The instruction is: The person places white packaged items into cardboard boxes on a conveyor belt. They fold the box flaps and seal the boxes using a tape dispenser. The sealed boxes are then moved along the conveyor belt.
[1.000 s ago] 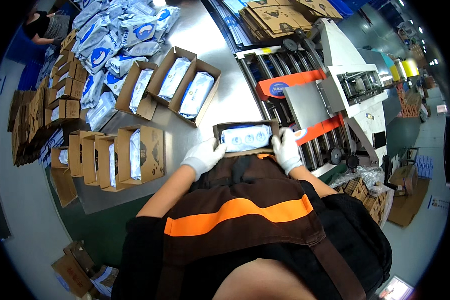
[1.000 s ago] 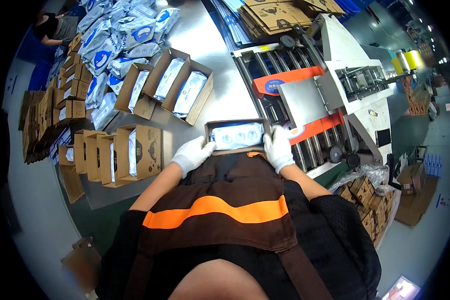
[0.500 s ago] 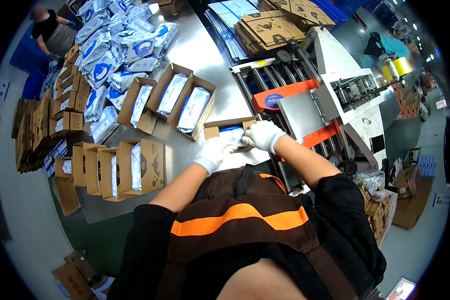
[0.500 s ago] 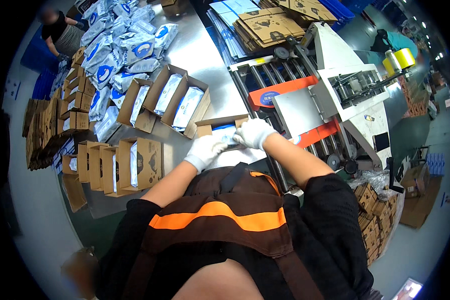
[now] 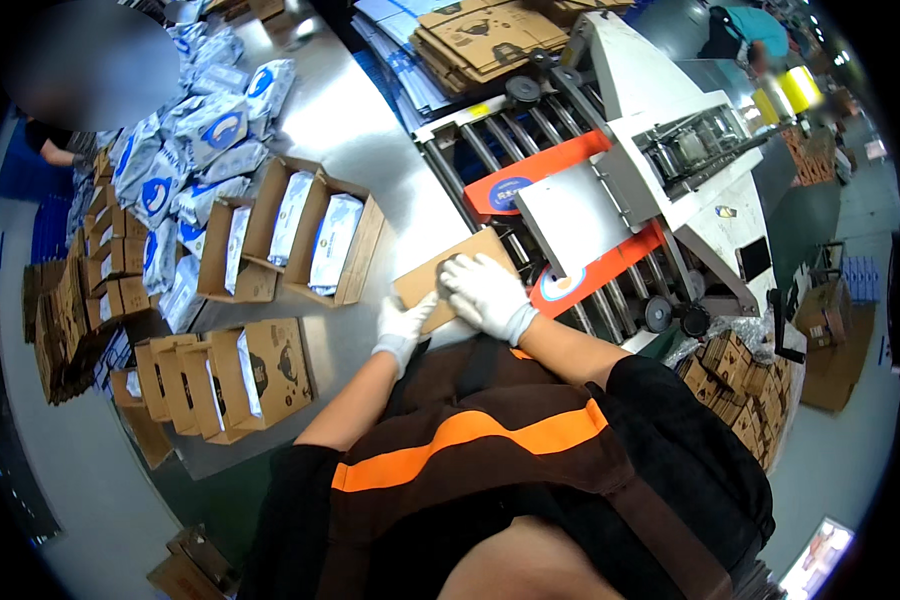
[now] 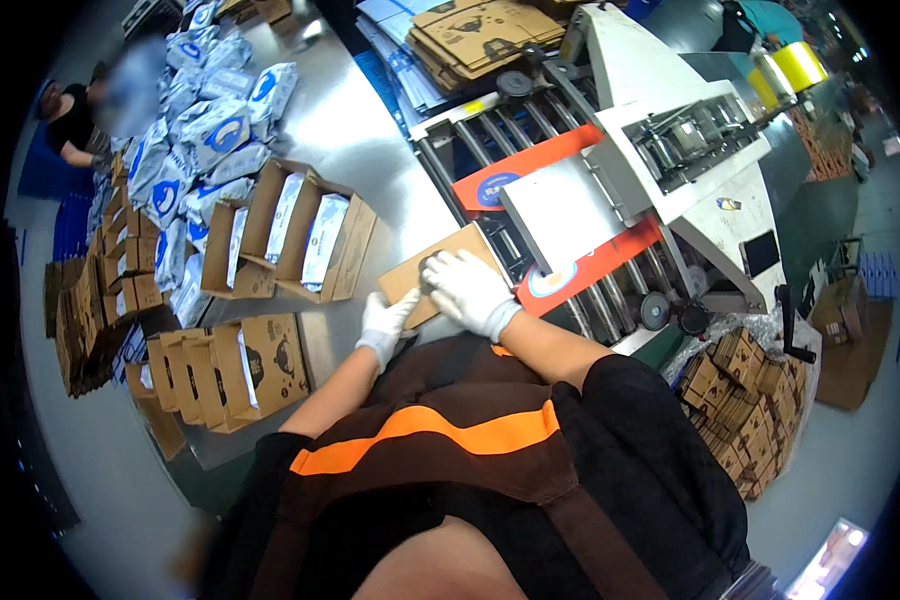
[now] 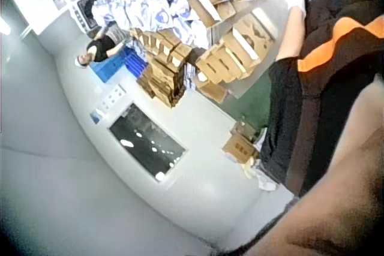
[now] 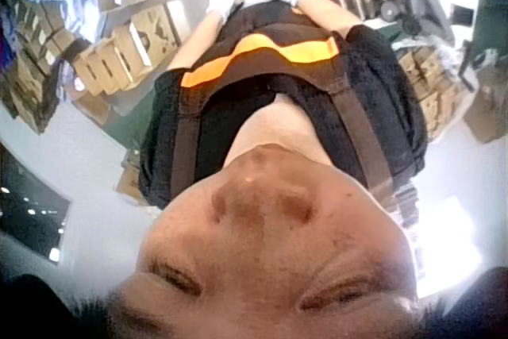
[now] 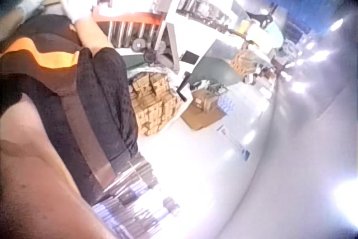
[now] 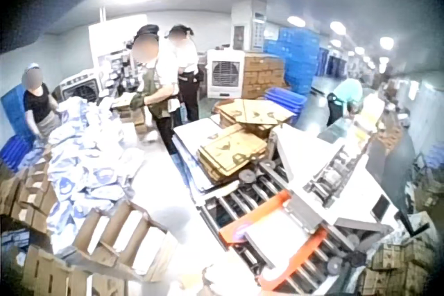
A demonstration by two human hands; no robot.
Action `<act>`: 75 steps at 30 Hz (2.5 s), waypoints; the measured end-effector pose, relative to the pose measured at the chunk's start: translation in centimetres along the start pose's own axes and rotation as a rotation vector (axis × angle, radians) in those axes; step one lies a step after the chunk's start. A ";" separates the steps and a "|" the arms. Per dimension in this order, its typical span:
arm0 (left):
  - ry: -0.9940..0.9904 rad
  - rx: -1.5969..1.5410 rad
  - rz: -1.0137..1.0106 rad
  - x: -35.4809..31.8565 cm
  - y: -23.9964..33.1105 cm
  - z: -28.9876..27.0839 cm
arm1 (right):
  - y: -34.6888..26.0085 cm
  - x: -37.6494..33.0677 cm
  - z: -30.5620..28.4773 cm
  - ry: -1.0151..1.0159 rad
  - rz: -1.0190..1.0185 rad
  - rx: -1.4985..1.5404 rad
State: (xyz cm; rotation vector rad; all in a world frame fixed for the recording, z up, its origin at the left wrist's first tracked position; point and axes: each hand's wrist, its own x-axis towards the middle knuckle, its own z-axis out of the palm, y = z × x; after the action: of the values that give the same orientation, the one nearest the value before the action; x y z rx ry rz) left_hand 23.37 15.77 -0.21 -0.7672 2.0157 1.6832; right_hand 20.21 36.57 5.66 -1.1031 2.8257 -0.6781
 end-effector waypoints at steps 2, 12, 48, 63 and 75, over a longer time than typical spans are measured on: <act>-0.111 -0.001 -0.043 0.2 3.7 4.3 | 4.2 -1.4 -0.8 0.097 0.034 -0.065; 0.251 1.083 0.234 -0.6 10.7 -6.8 | 3.0 -0.8 -4.0 0.505 0.460 0.319; -0.577 0.082 -0.217 1.2 7.5 2.8 | 5.3 -3.2 -0.6 0.110 0.210 -0.109; 0.345 0.867 1.191 2.9 5.8 -13.4 | -1.2 8.8 -2.1 0.214 0.639 0.716; 0.115 0.558 0.652 5.8 6.9 -14.0 | -1.9 18.5 -1.5 -0.416 0.147 -0.008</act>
State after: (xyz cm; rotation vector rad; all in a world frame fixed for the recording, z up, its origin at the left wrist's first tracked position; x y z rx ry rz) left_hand 15.09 1.96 4.18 -0.0012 2.8301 1.2365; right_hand 7.32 23.77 10.08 -0.8995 2.5199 -0.3727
